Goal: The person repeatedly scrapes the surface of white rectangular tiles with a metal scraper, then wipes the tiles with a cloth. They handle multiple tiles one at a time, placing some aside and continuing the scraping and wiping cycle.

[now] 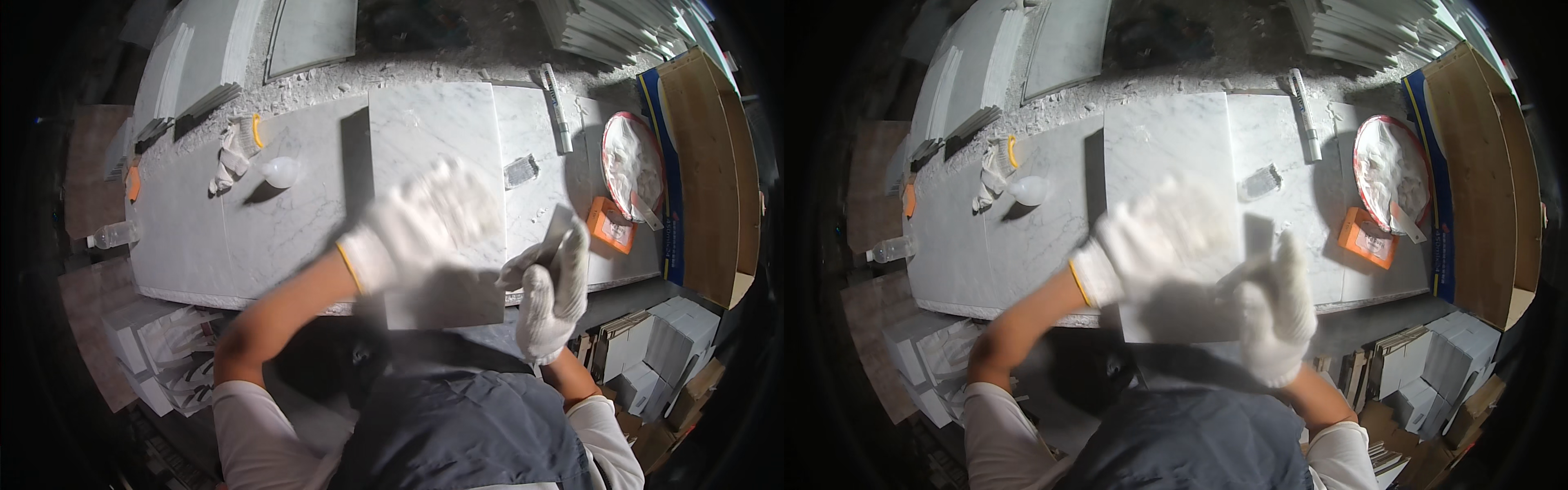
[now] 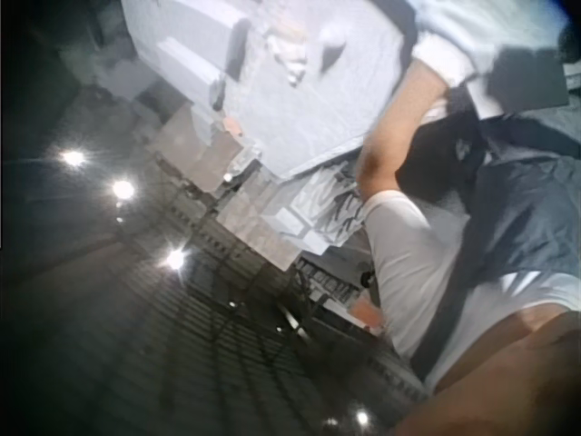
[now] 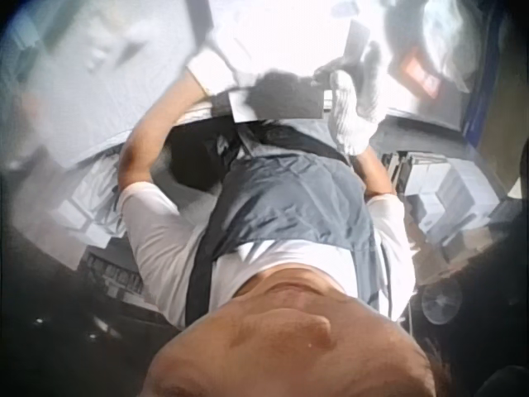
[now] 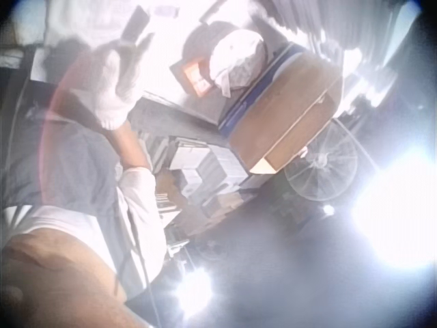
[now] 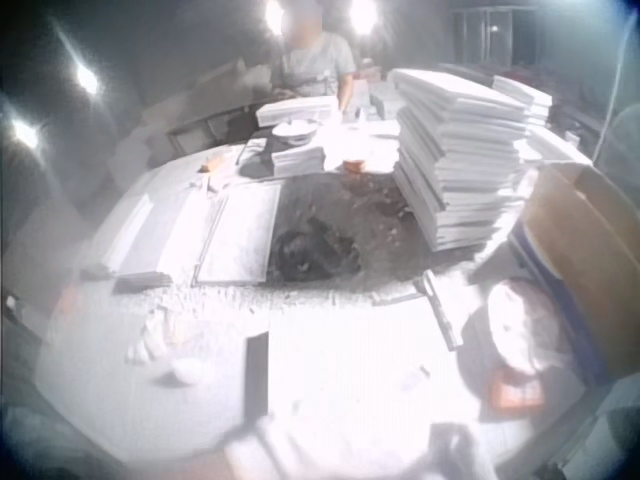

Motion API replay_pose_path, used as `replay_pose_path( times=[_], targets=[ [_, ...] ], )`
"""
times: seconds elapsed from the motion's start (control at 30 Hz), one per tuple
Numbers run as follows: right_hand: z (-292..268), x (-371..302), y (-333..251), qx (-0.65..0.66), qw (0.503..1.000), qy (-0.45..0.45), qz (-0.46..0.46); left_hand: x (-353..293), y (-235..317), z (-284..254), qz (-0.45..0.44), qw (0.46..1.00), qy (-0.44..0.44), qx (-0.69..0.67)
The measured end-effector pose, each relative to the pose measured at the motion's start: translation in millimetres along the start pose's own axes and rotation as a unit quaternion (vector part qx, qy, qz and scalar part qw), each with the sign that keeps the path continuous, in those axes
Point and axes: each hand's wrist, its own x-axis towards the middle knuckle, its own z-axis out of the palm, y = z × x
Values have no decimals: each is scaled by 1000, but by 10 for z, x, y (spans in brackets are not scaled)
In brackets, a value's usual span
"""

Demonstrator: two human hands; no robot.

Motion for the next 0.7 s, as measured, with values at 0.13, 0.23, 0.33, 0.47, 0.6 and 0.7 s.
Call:
replay_pose_path(
  times=[0.13, 0.23, 0.33, 0.47, 0.6, 0.7],
  targets=[
    [-149, 171, -173, 20, 980, 10, 198, 212, -882, -289, -316, 856, 62, -406],
    [-234, 289, -155, 45, 968, 15, 245, 181, -700, -224, -257, 907, 187, -275],
    [-228, 398, -31, 104, 964, 62, 235, 99, -201, -100, -49, 991, 127, -6],
    [-262, 635, 59, 36, 983, 12, 179, 164, -433, -35, -257, 959, 92, -77],
    [-228, 930, 96, -156, 949, -37, 271, -86, -528, 50, -321, 859, 330, -225],
    [-57, 1098, 238, -212, 950, -106, 202, -375, 103, 278, -242, 859, 389, -227]
  ],
)
